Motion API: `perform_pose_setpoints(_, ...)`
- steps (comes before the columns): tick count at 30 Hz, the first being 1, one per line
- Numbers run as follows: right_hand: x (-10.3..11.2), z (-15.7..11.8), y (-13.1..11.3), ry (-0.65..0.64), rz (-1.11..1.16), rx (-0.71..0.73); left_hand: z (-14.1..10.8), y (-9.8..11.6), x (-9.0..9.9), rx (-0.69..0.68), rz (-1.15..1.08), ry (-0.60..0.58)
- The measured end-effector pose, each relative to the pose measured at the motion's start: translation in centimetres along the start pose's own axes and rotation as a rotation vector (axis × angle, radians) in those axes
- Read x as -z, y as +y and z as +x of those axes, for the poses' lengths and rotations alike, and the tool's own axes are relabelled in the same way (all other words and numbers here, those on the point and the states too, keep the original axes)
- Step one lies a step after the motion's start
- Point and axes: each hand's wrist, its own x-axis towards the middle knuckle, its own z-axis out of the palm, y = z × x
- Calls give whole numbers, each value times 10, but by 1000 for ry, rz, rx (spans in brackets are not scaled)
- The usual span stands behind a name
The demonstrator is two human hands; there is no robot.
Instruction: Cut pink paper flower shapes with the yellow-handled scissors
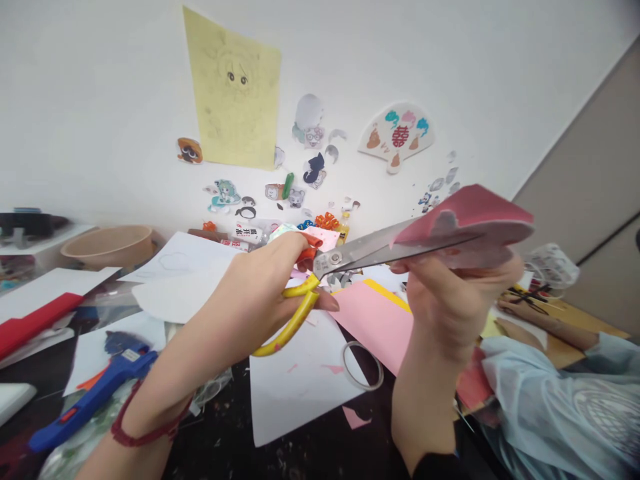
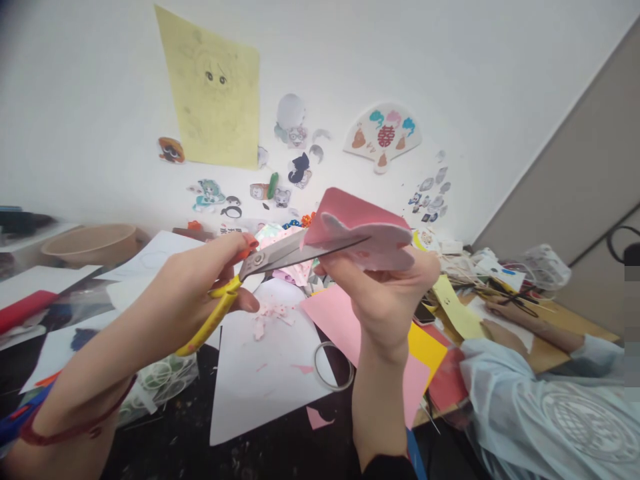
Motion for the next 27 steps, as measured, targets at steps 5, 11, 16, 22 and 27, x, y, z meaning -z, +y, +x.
perform_pose_setpoints(5,6,-1,2,74,-117,28,2,1,3,47,60,-89)
perform_pose_setpoints(11,3,1,-3,43,-109,67,3,1,4,53,45,-125)
perform_pose_setpoints(16,4,0,-15,-4,-124,-59,1,-1,4,40,28,-119)
perform_pose_setpoints(22,6,-1,-20,-27,-128,-88,1,-3,2,38,-9,-105)
perform_pose_setpoints(27,9,-1,-12,-25,-107,-12,3,-3,2,82,-30,-146)
